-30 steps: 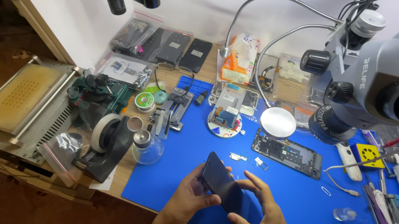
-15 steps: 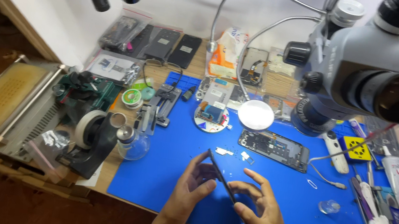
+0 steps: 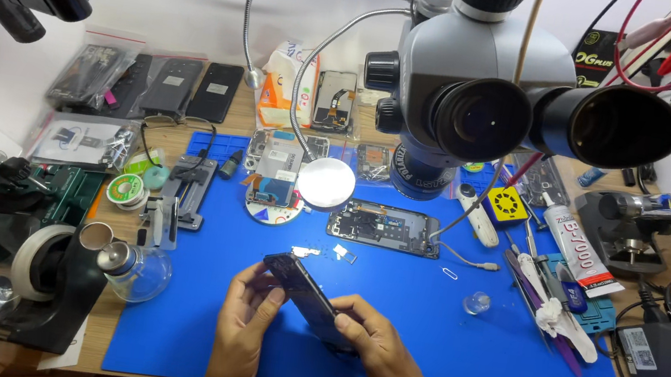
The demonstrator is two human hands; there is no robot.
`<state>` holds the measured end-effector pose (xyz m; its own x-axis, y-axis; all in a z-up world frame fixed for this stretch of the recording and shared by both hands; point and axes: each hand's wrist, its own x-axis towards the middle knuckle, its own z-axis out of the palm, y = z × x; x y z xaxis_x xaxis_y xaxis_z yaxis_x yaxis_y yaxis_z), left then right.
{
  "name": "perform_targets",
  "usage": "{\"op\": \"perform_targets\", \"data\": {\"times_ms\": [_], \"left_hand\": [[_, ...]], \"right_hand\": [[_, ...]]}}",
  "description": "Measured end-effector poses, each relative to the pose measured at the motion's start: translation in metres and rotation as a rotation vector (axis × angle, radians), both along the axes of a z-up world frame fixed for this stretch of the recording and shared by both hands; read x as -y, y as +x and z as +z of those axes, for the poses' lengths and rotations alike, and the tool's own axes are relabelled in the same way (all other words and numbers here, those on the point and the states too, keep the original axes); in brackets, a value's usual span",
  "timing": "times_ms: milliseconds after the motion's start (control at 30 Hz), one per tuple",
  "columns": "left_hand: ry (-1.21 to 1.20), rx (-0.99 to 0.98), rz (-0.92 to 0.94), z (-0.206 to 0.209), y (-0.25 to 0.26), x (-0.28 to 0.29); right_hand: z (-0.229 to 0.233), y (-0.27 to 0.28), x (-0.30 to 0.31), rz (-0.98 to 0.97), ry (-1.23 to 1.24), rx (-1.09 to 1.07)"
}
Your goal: The person disassembles a smartphone, removes the battery, and then reassembles the device. They use a green plastic tool to pry open the phone's casing and a white plastic tool to assist with the reassembly process.
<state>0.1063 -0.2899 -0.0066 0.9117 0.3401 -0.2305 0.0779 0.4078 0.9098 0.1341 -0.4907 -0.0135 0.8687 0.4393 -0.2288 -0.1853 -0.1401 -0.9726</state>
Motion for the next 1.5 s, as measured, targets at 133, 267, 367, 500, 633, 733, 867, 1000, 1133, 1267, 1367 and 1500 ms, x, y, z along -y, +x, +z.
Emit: {"op": "perform_targets", "data": {"times_ms": [133, 267, 367, 500, 633, 733, 867, 1000, 1133, 1267, 1367, 1500], "left_hand": [[0.015, -0.01, 0.04, -0.015, 0.002, 0.0], [0.073, -0.033, 0.085, -0.02, -0.001, 0.001], [0.083, -0.04, 0.086, -0.025, -0.004, -0.002], [0.057, -0.072, 0.038, -0.031, -0.015, -0.004], [0.408, -0.311, -0.132, -0.003, -0.028, -0.018], [0.755, -0.063, 0.07, -0.01, -0.03, -0.025], [0.962, 0.154, -0.314, -0.005, -0.024, -0.025], [1.118, 0.391, -0.481, -0.008, -0.02, -0.02], [1.171, 0.447, -0.426, -0.014, -0.016, -0.021], [1.205, 0.509, -0.316, -0.013, -0.012, -0.02], [1.219, 0.487, -0.281, -0.012, -0.009, -0.02], [1.23, 0.484, -0.254, -0.012, -0.007, -0.02]], "right_hand": [[0.003, -0.002, -0.003, -0.091, -0.137, 0.396], [-0.008, -0.003, -0.01, -0.164, -0.342, 0.504], [-0.025, -0.001, -0.016, -0.079, -0.581, 0.589], [-0.017, 0.002, -0.013, 0.027, -0.684, 0.62], [0.0, 0.014, 0.013, 0.176, -0.764, 0.696], [0.015, 0.02, 0.024, 0.416, -0.826, 0.679], [0.011, 0.026, 0.028, 0.584, -0.839, 0.675], [0.01, 0.026, 0.036, 0.594, -0.807, 0.62], [0.004, 0.023, 0.038, 0.411, -0.626, 0.832], [-0.019, 0.023, 0.041, 0.404, -0.654, 1.16], [-0.027, 0.024, 0.038, 0.489, -0.775, 1.147], [-0.031, 0.027, 0.031, 0.607, -0.967, 1.084]]}}
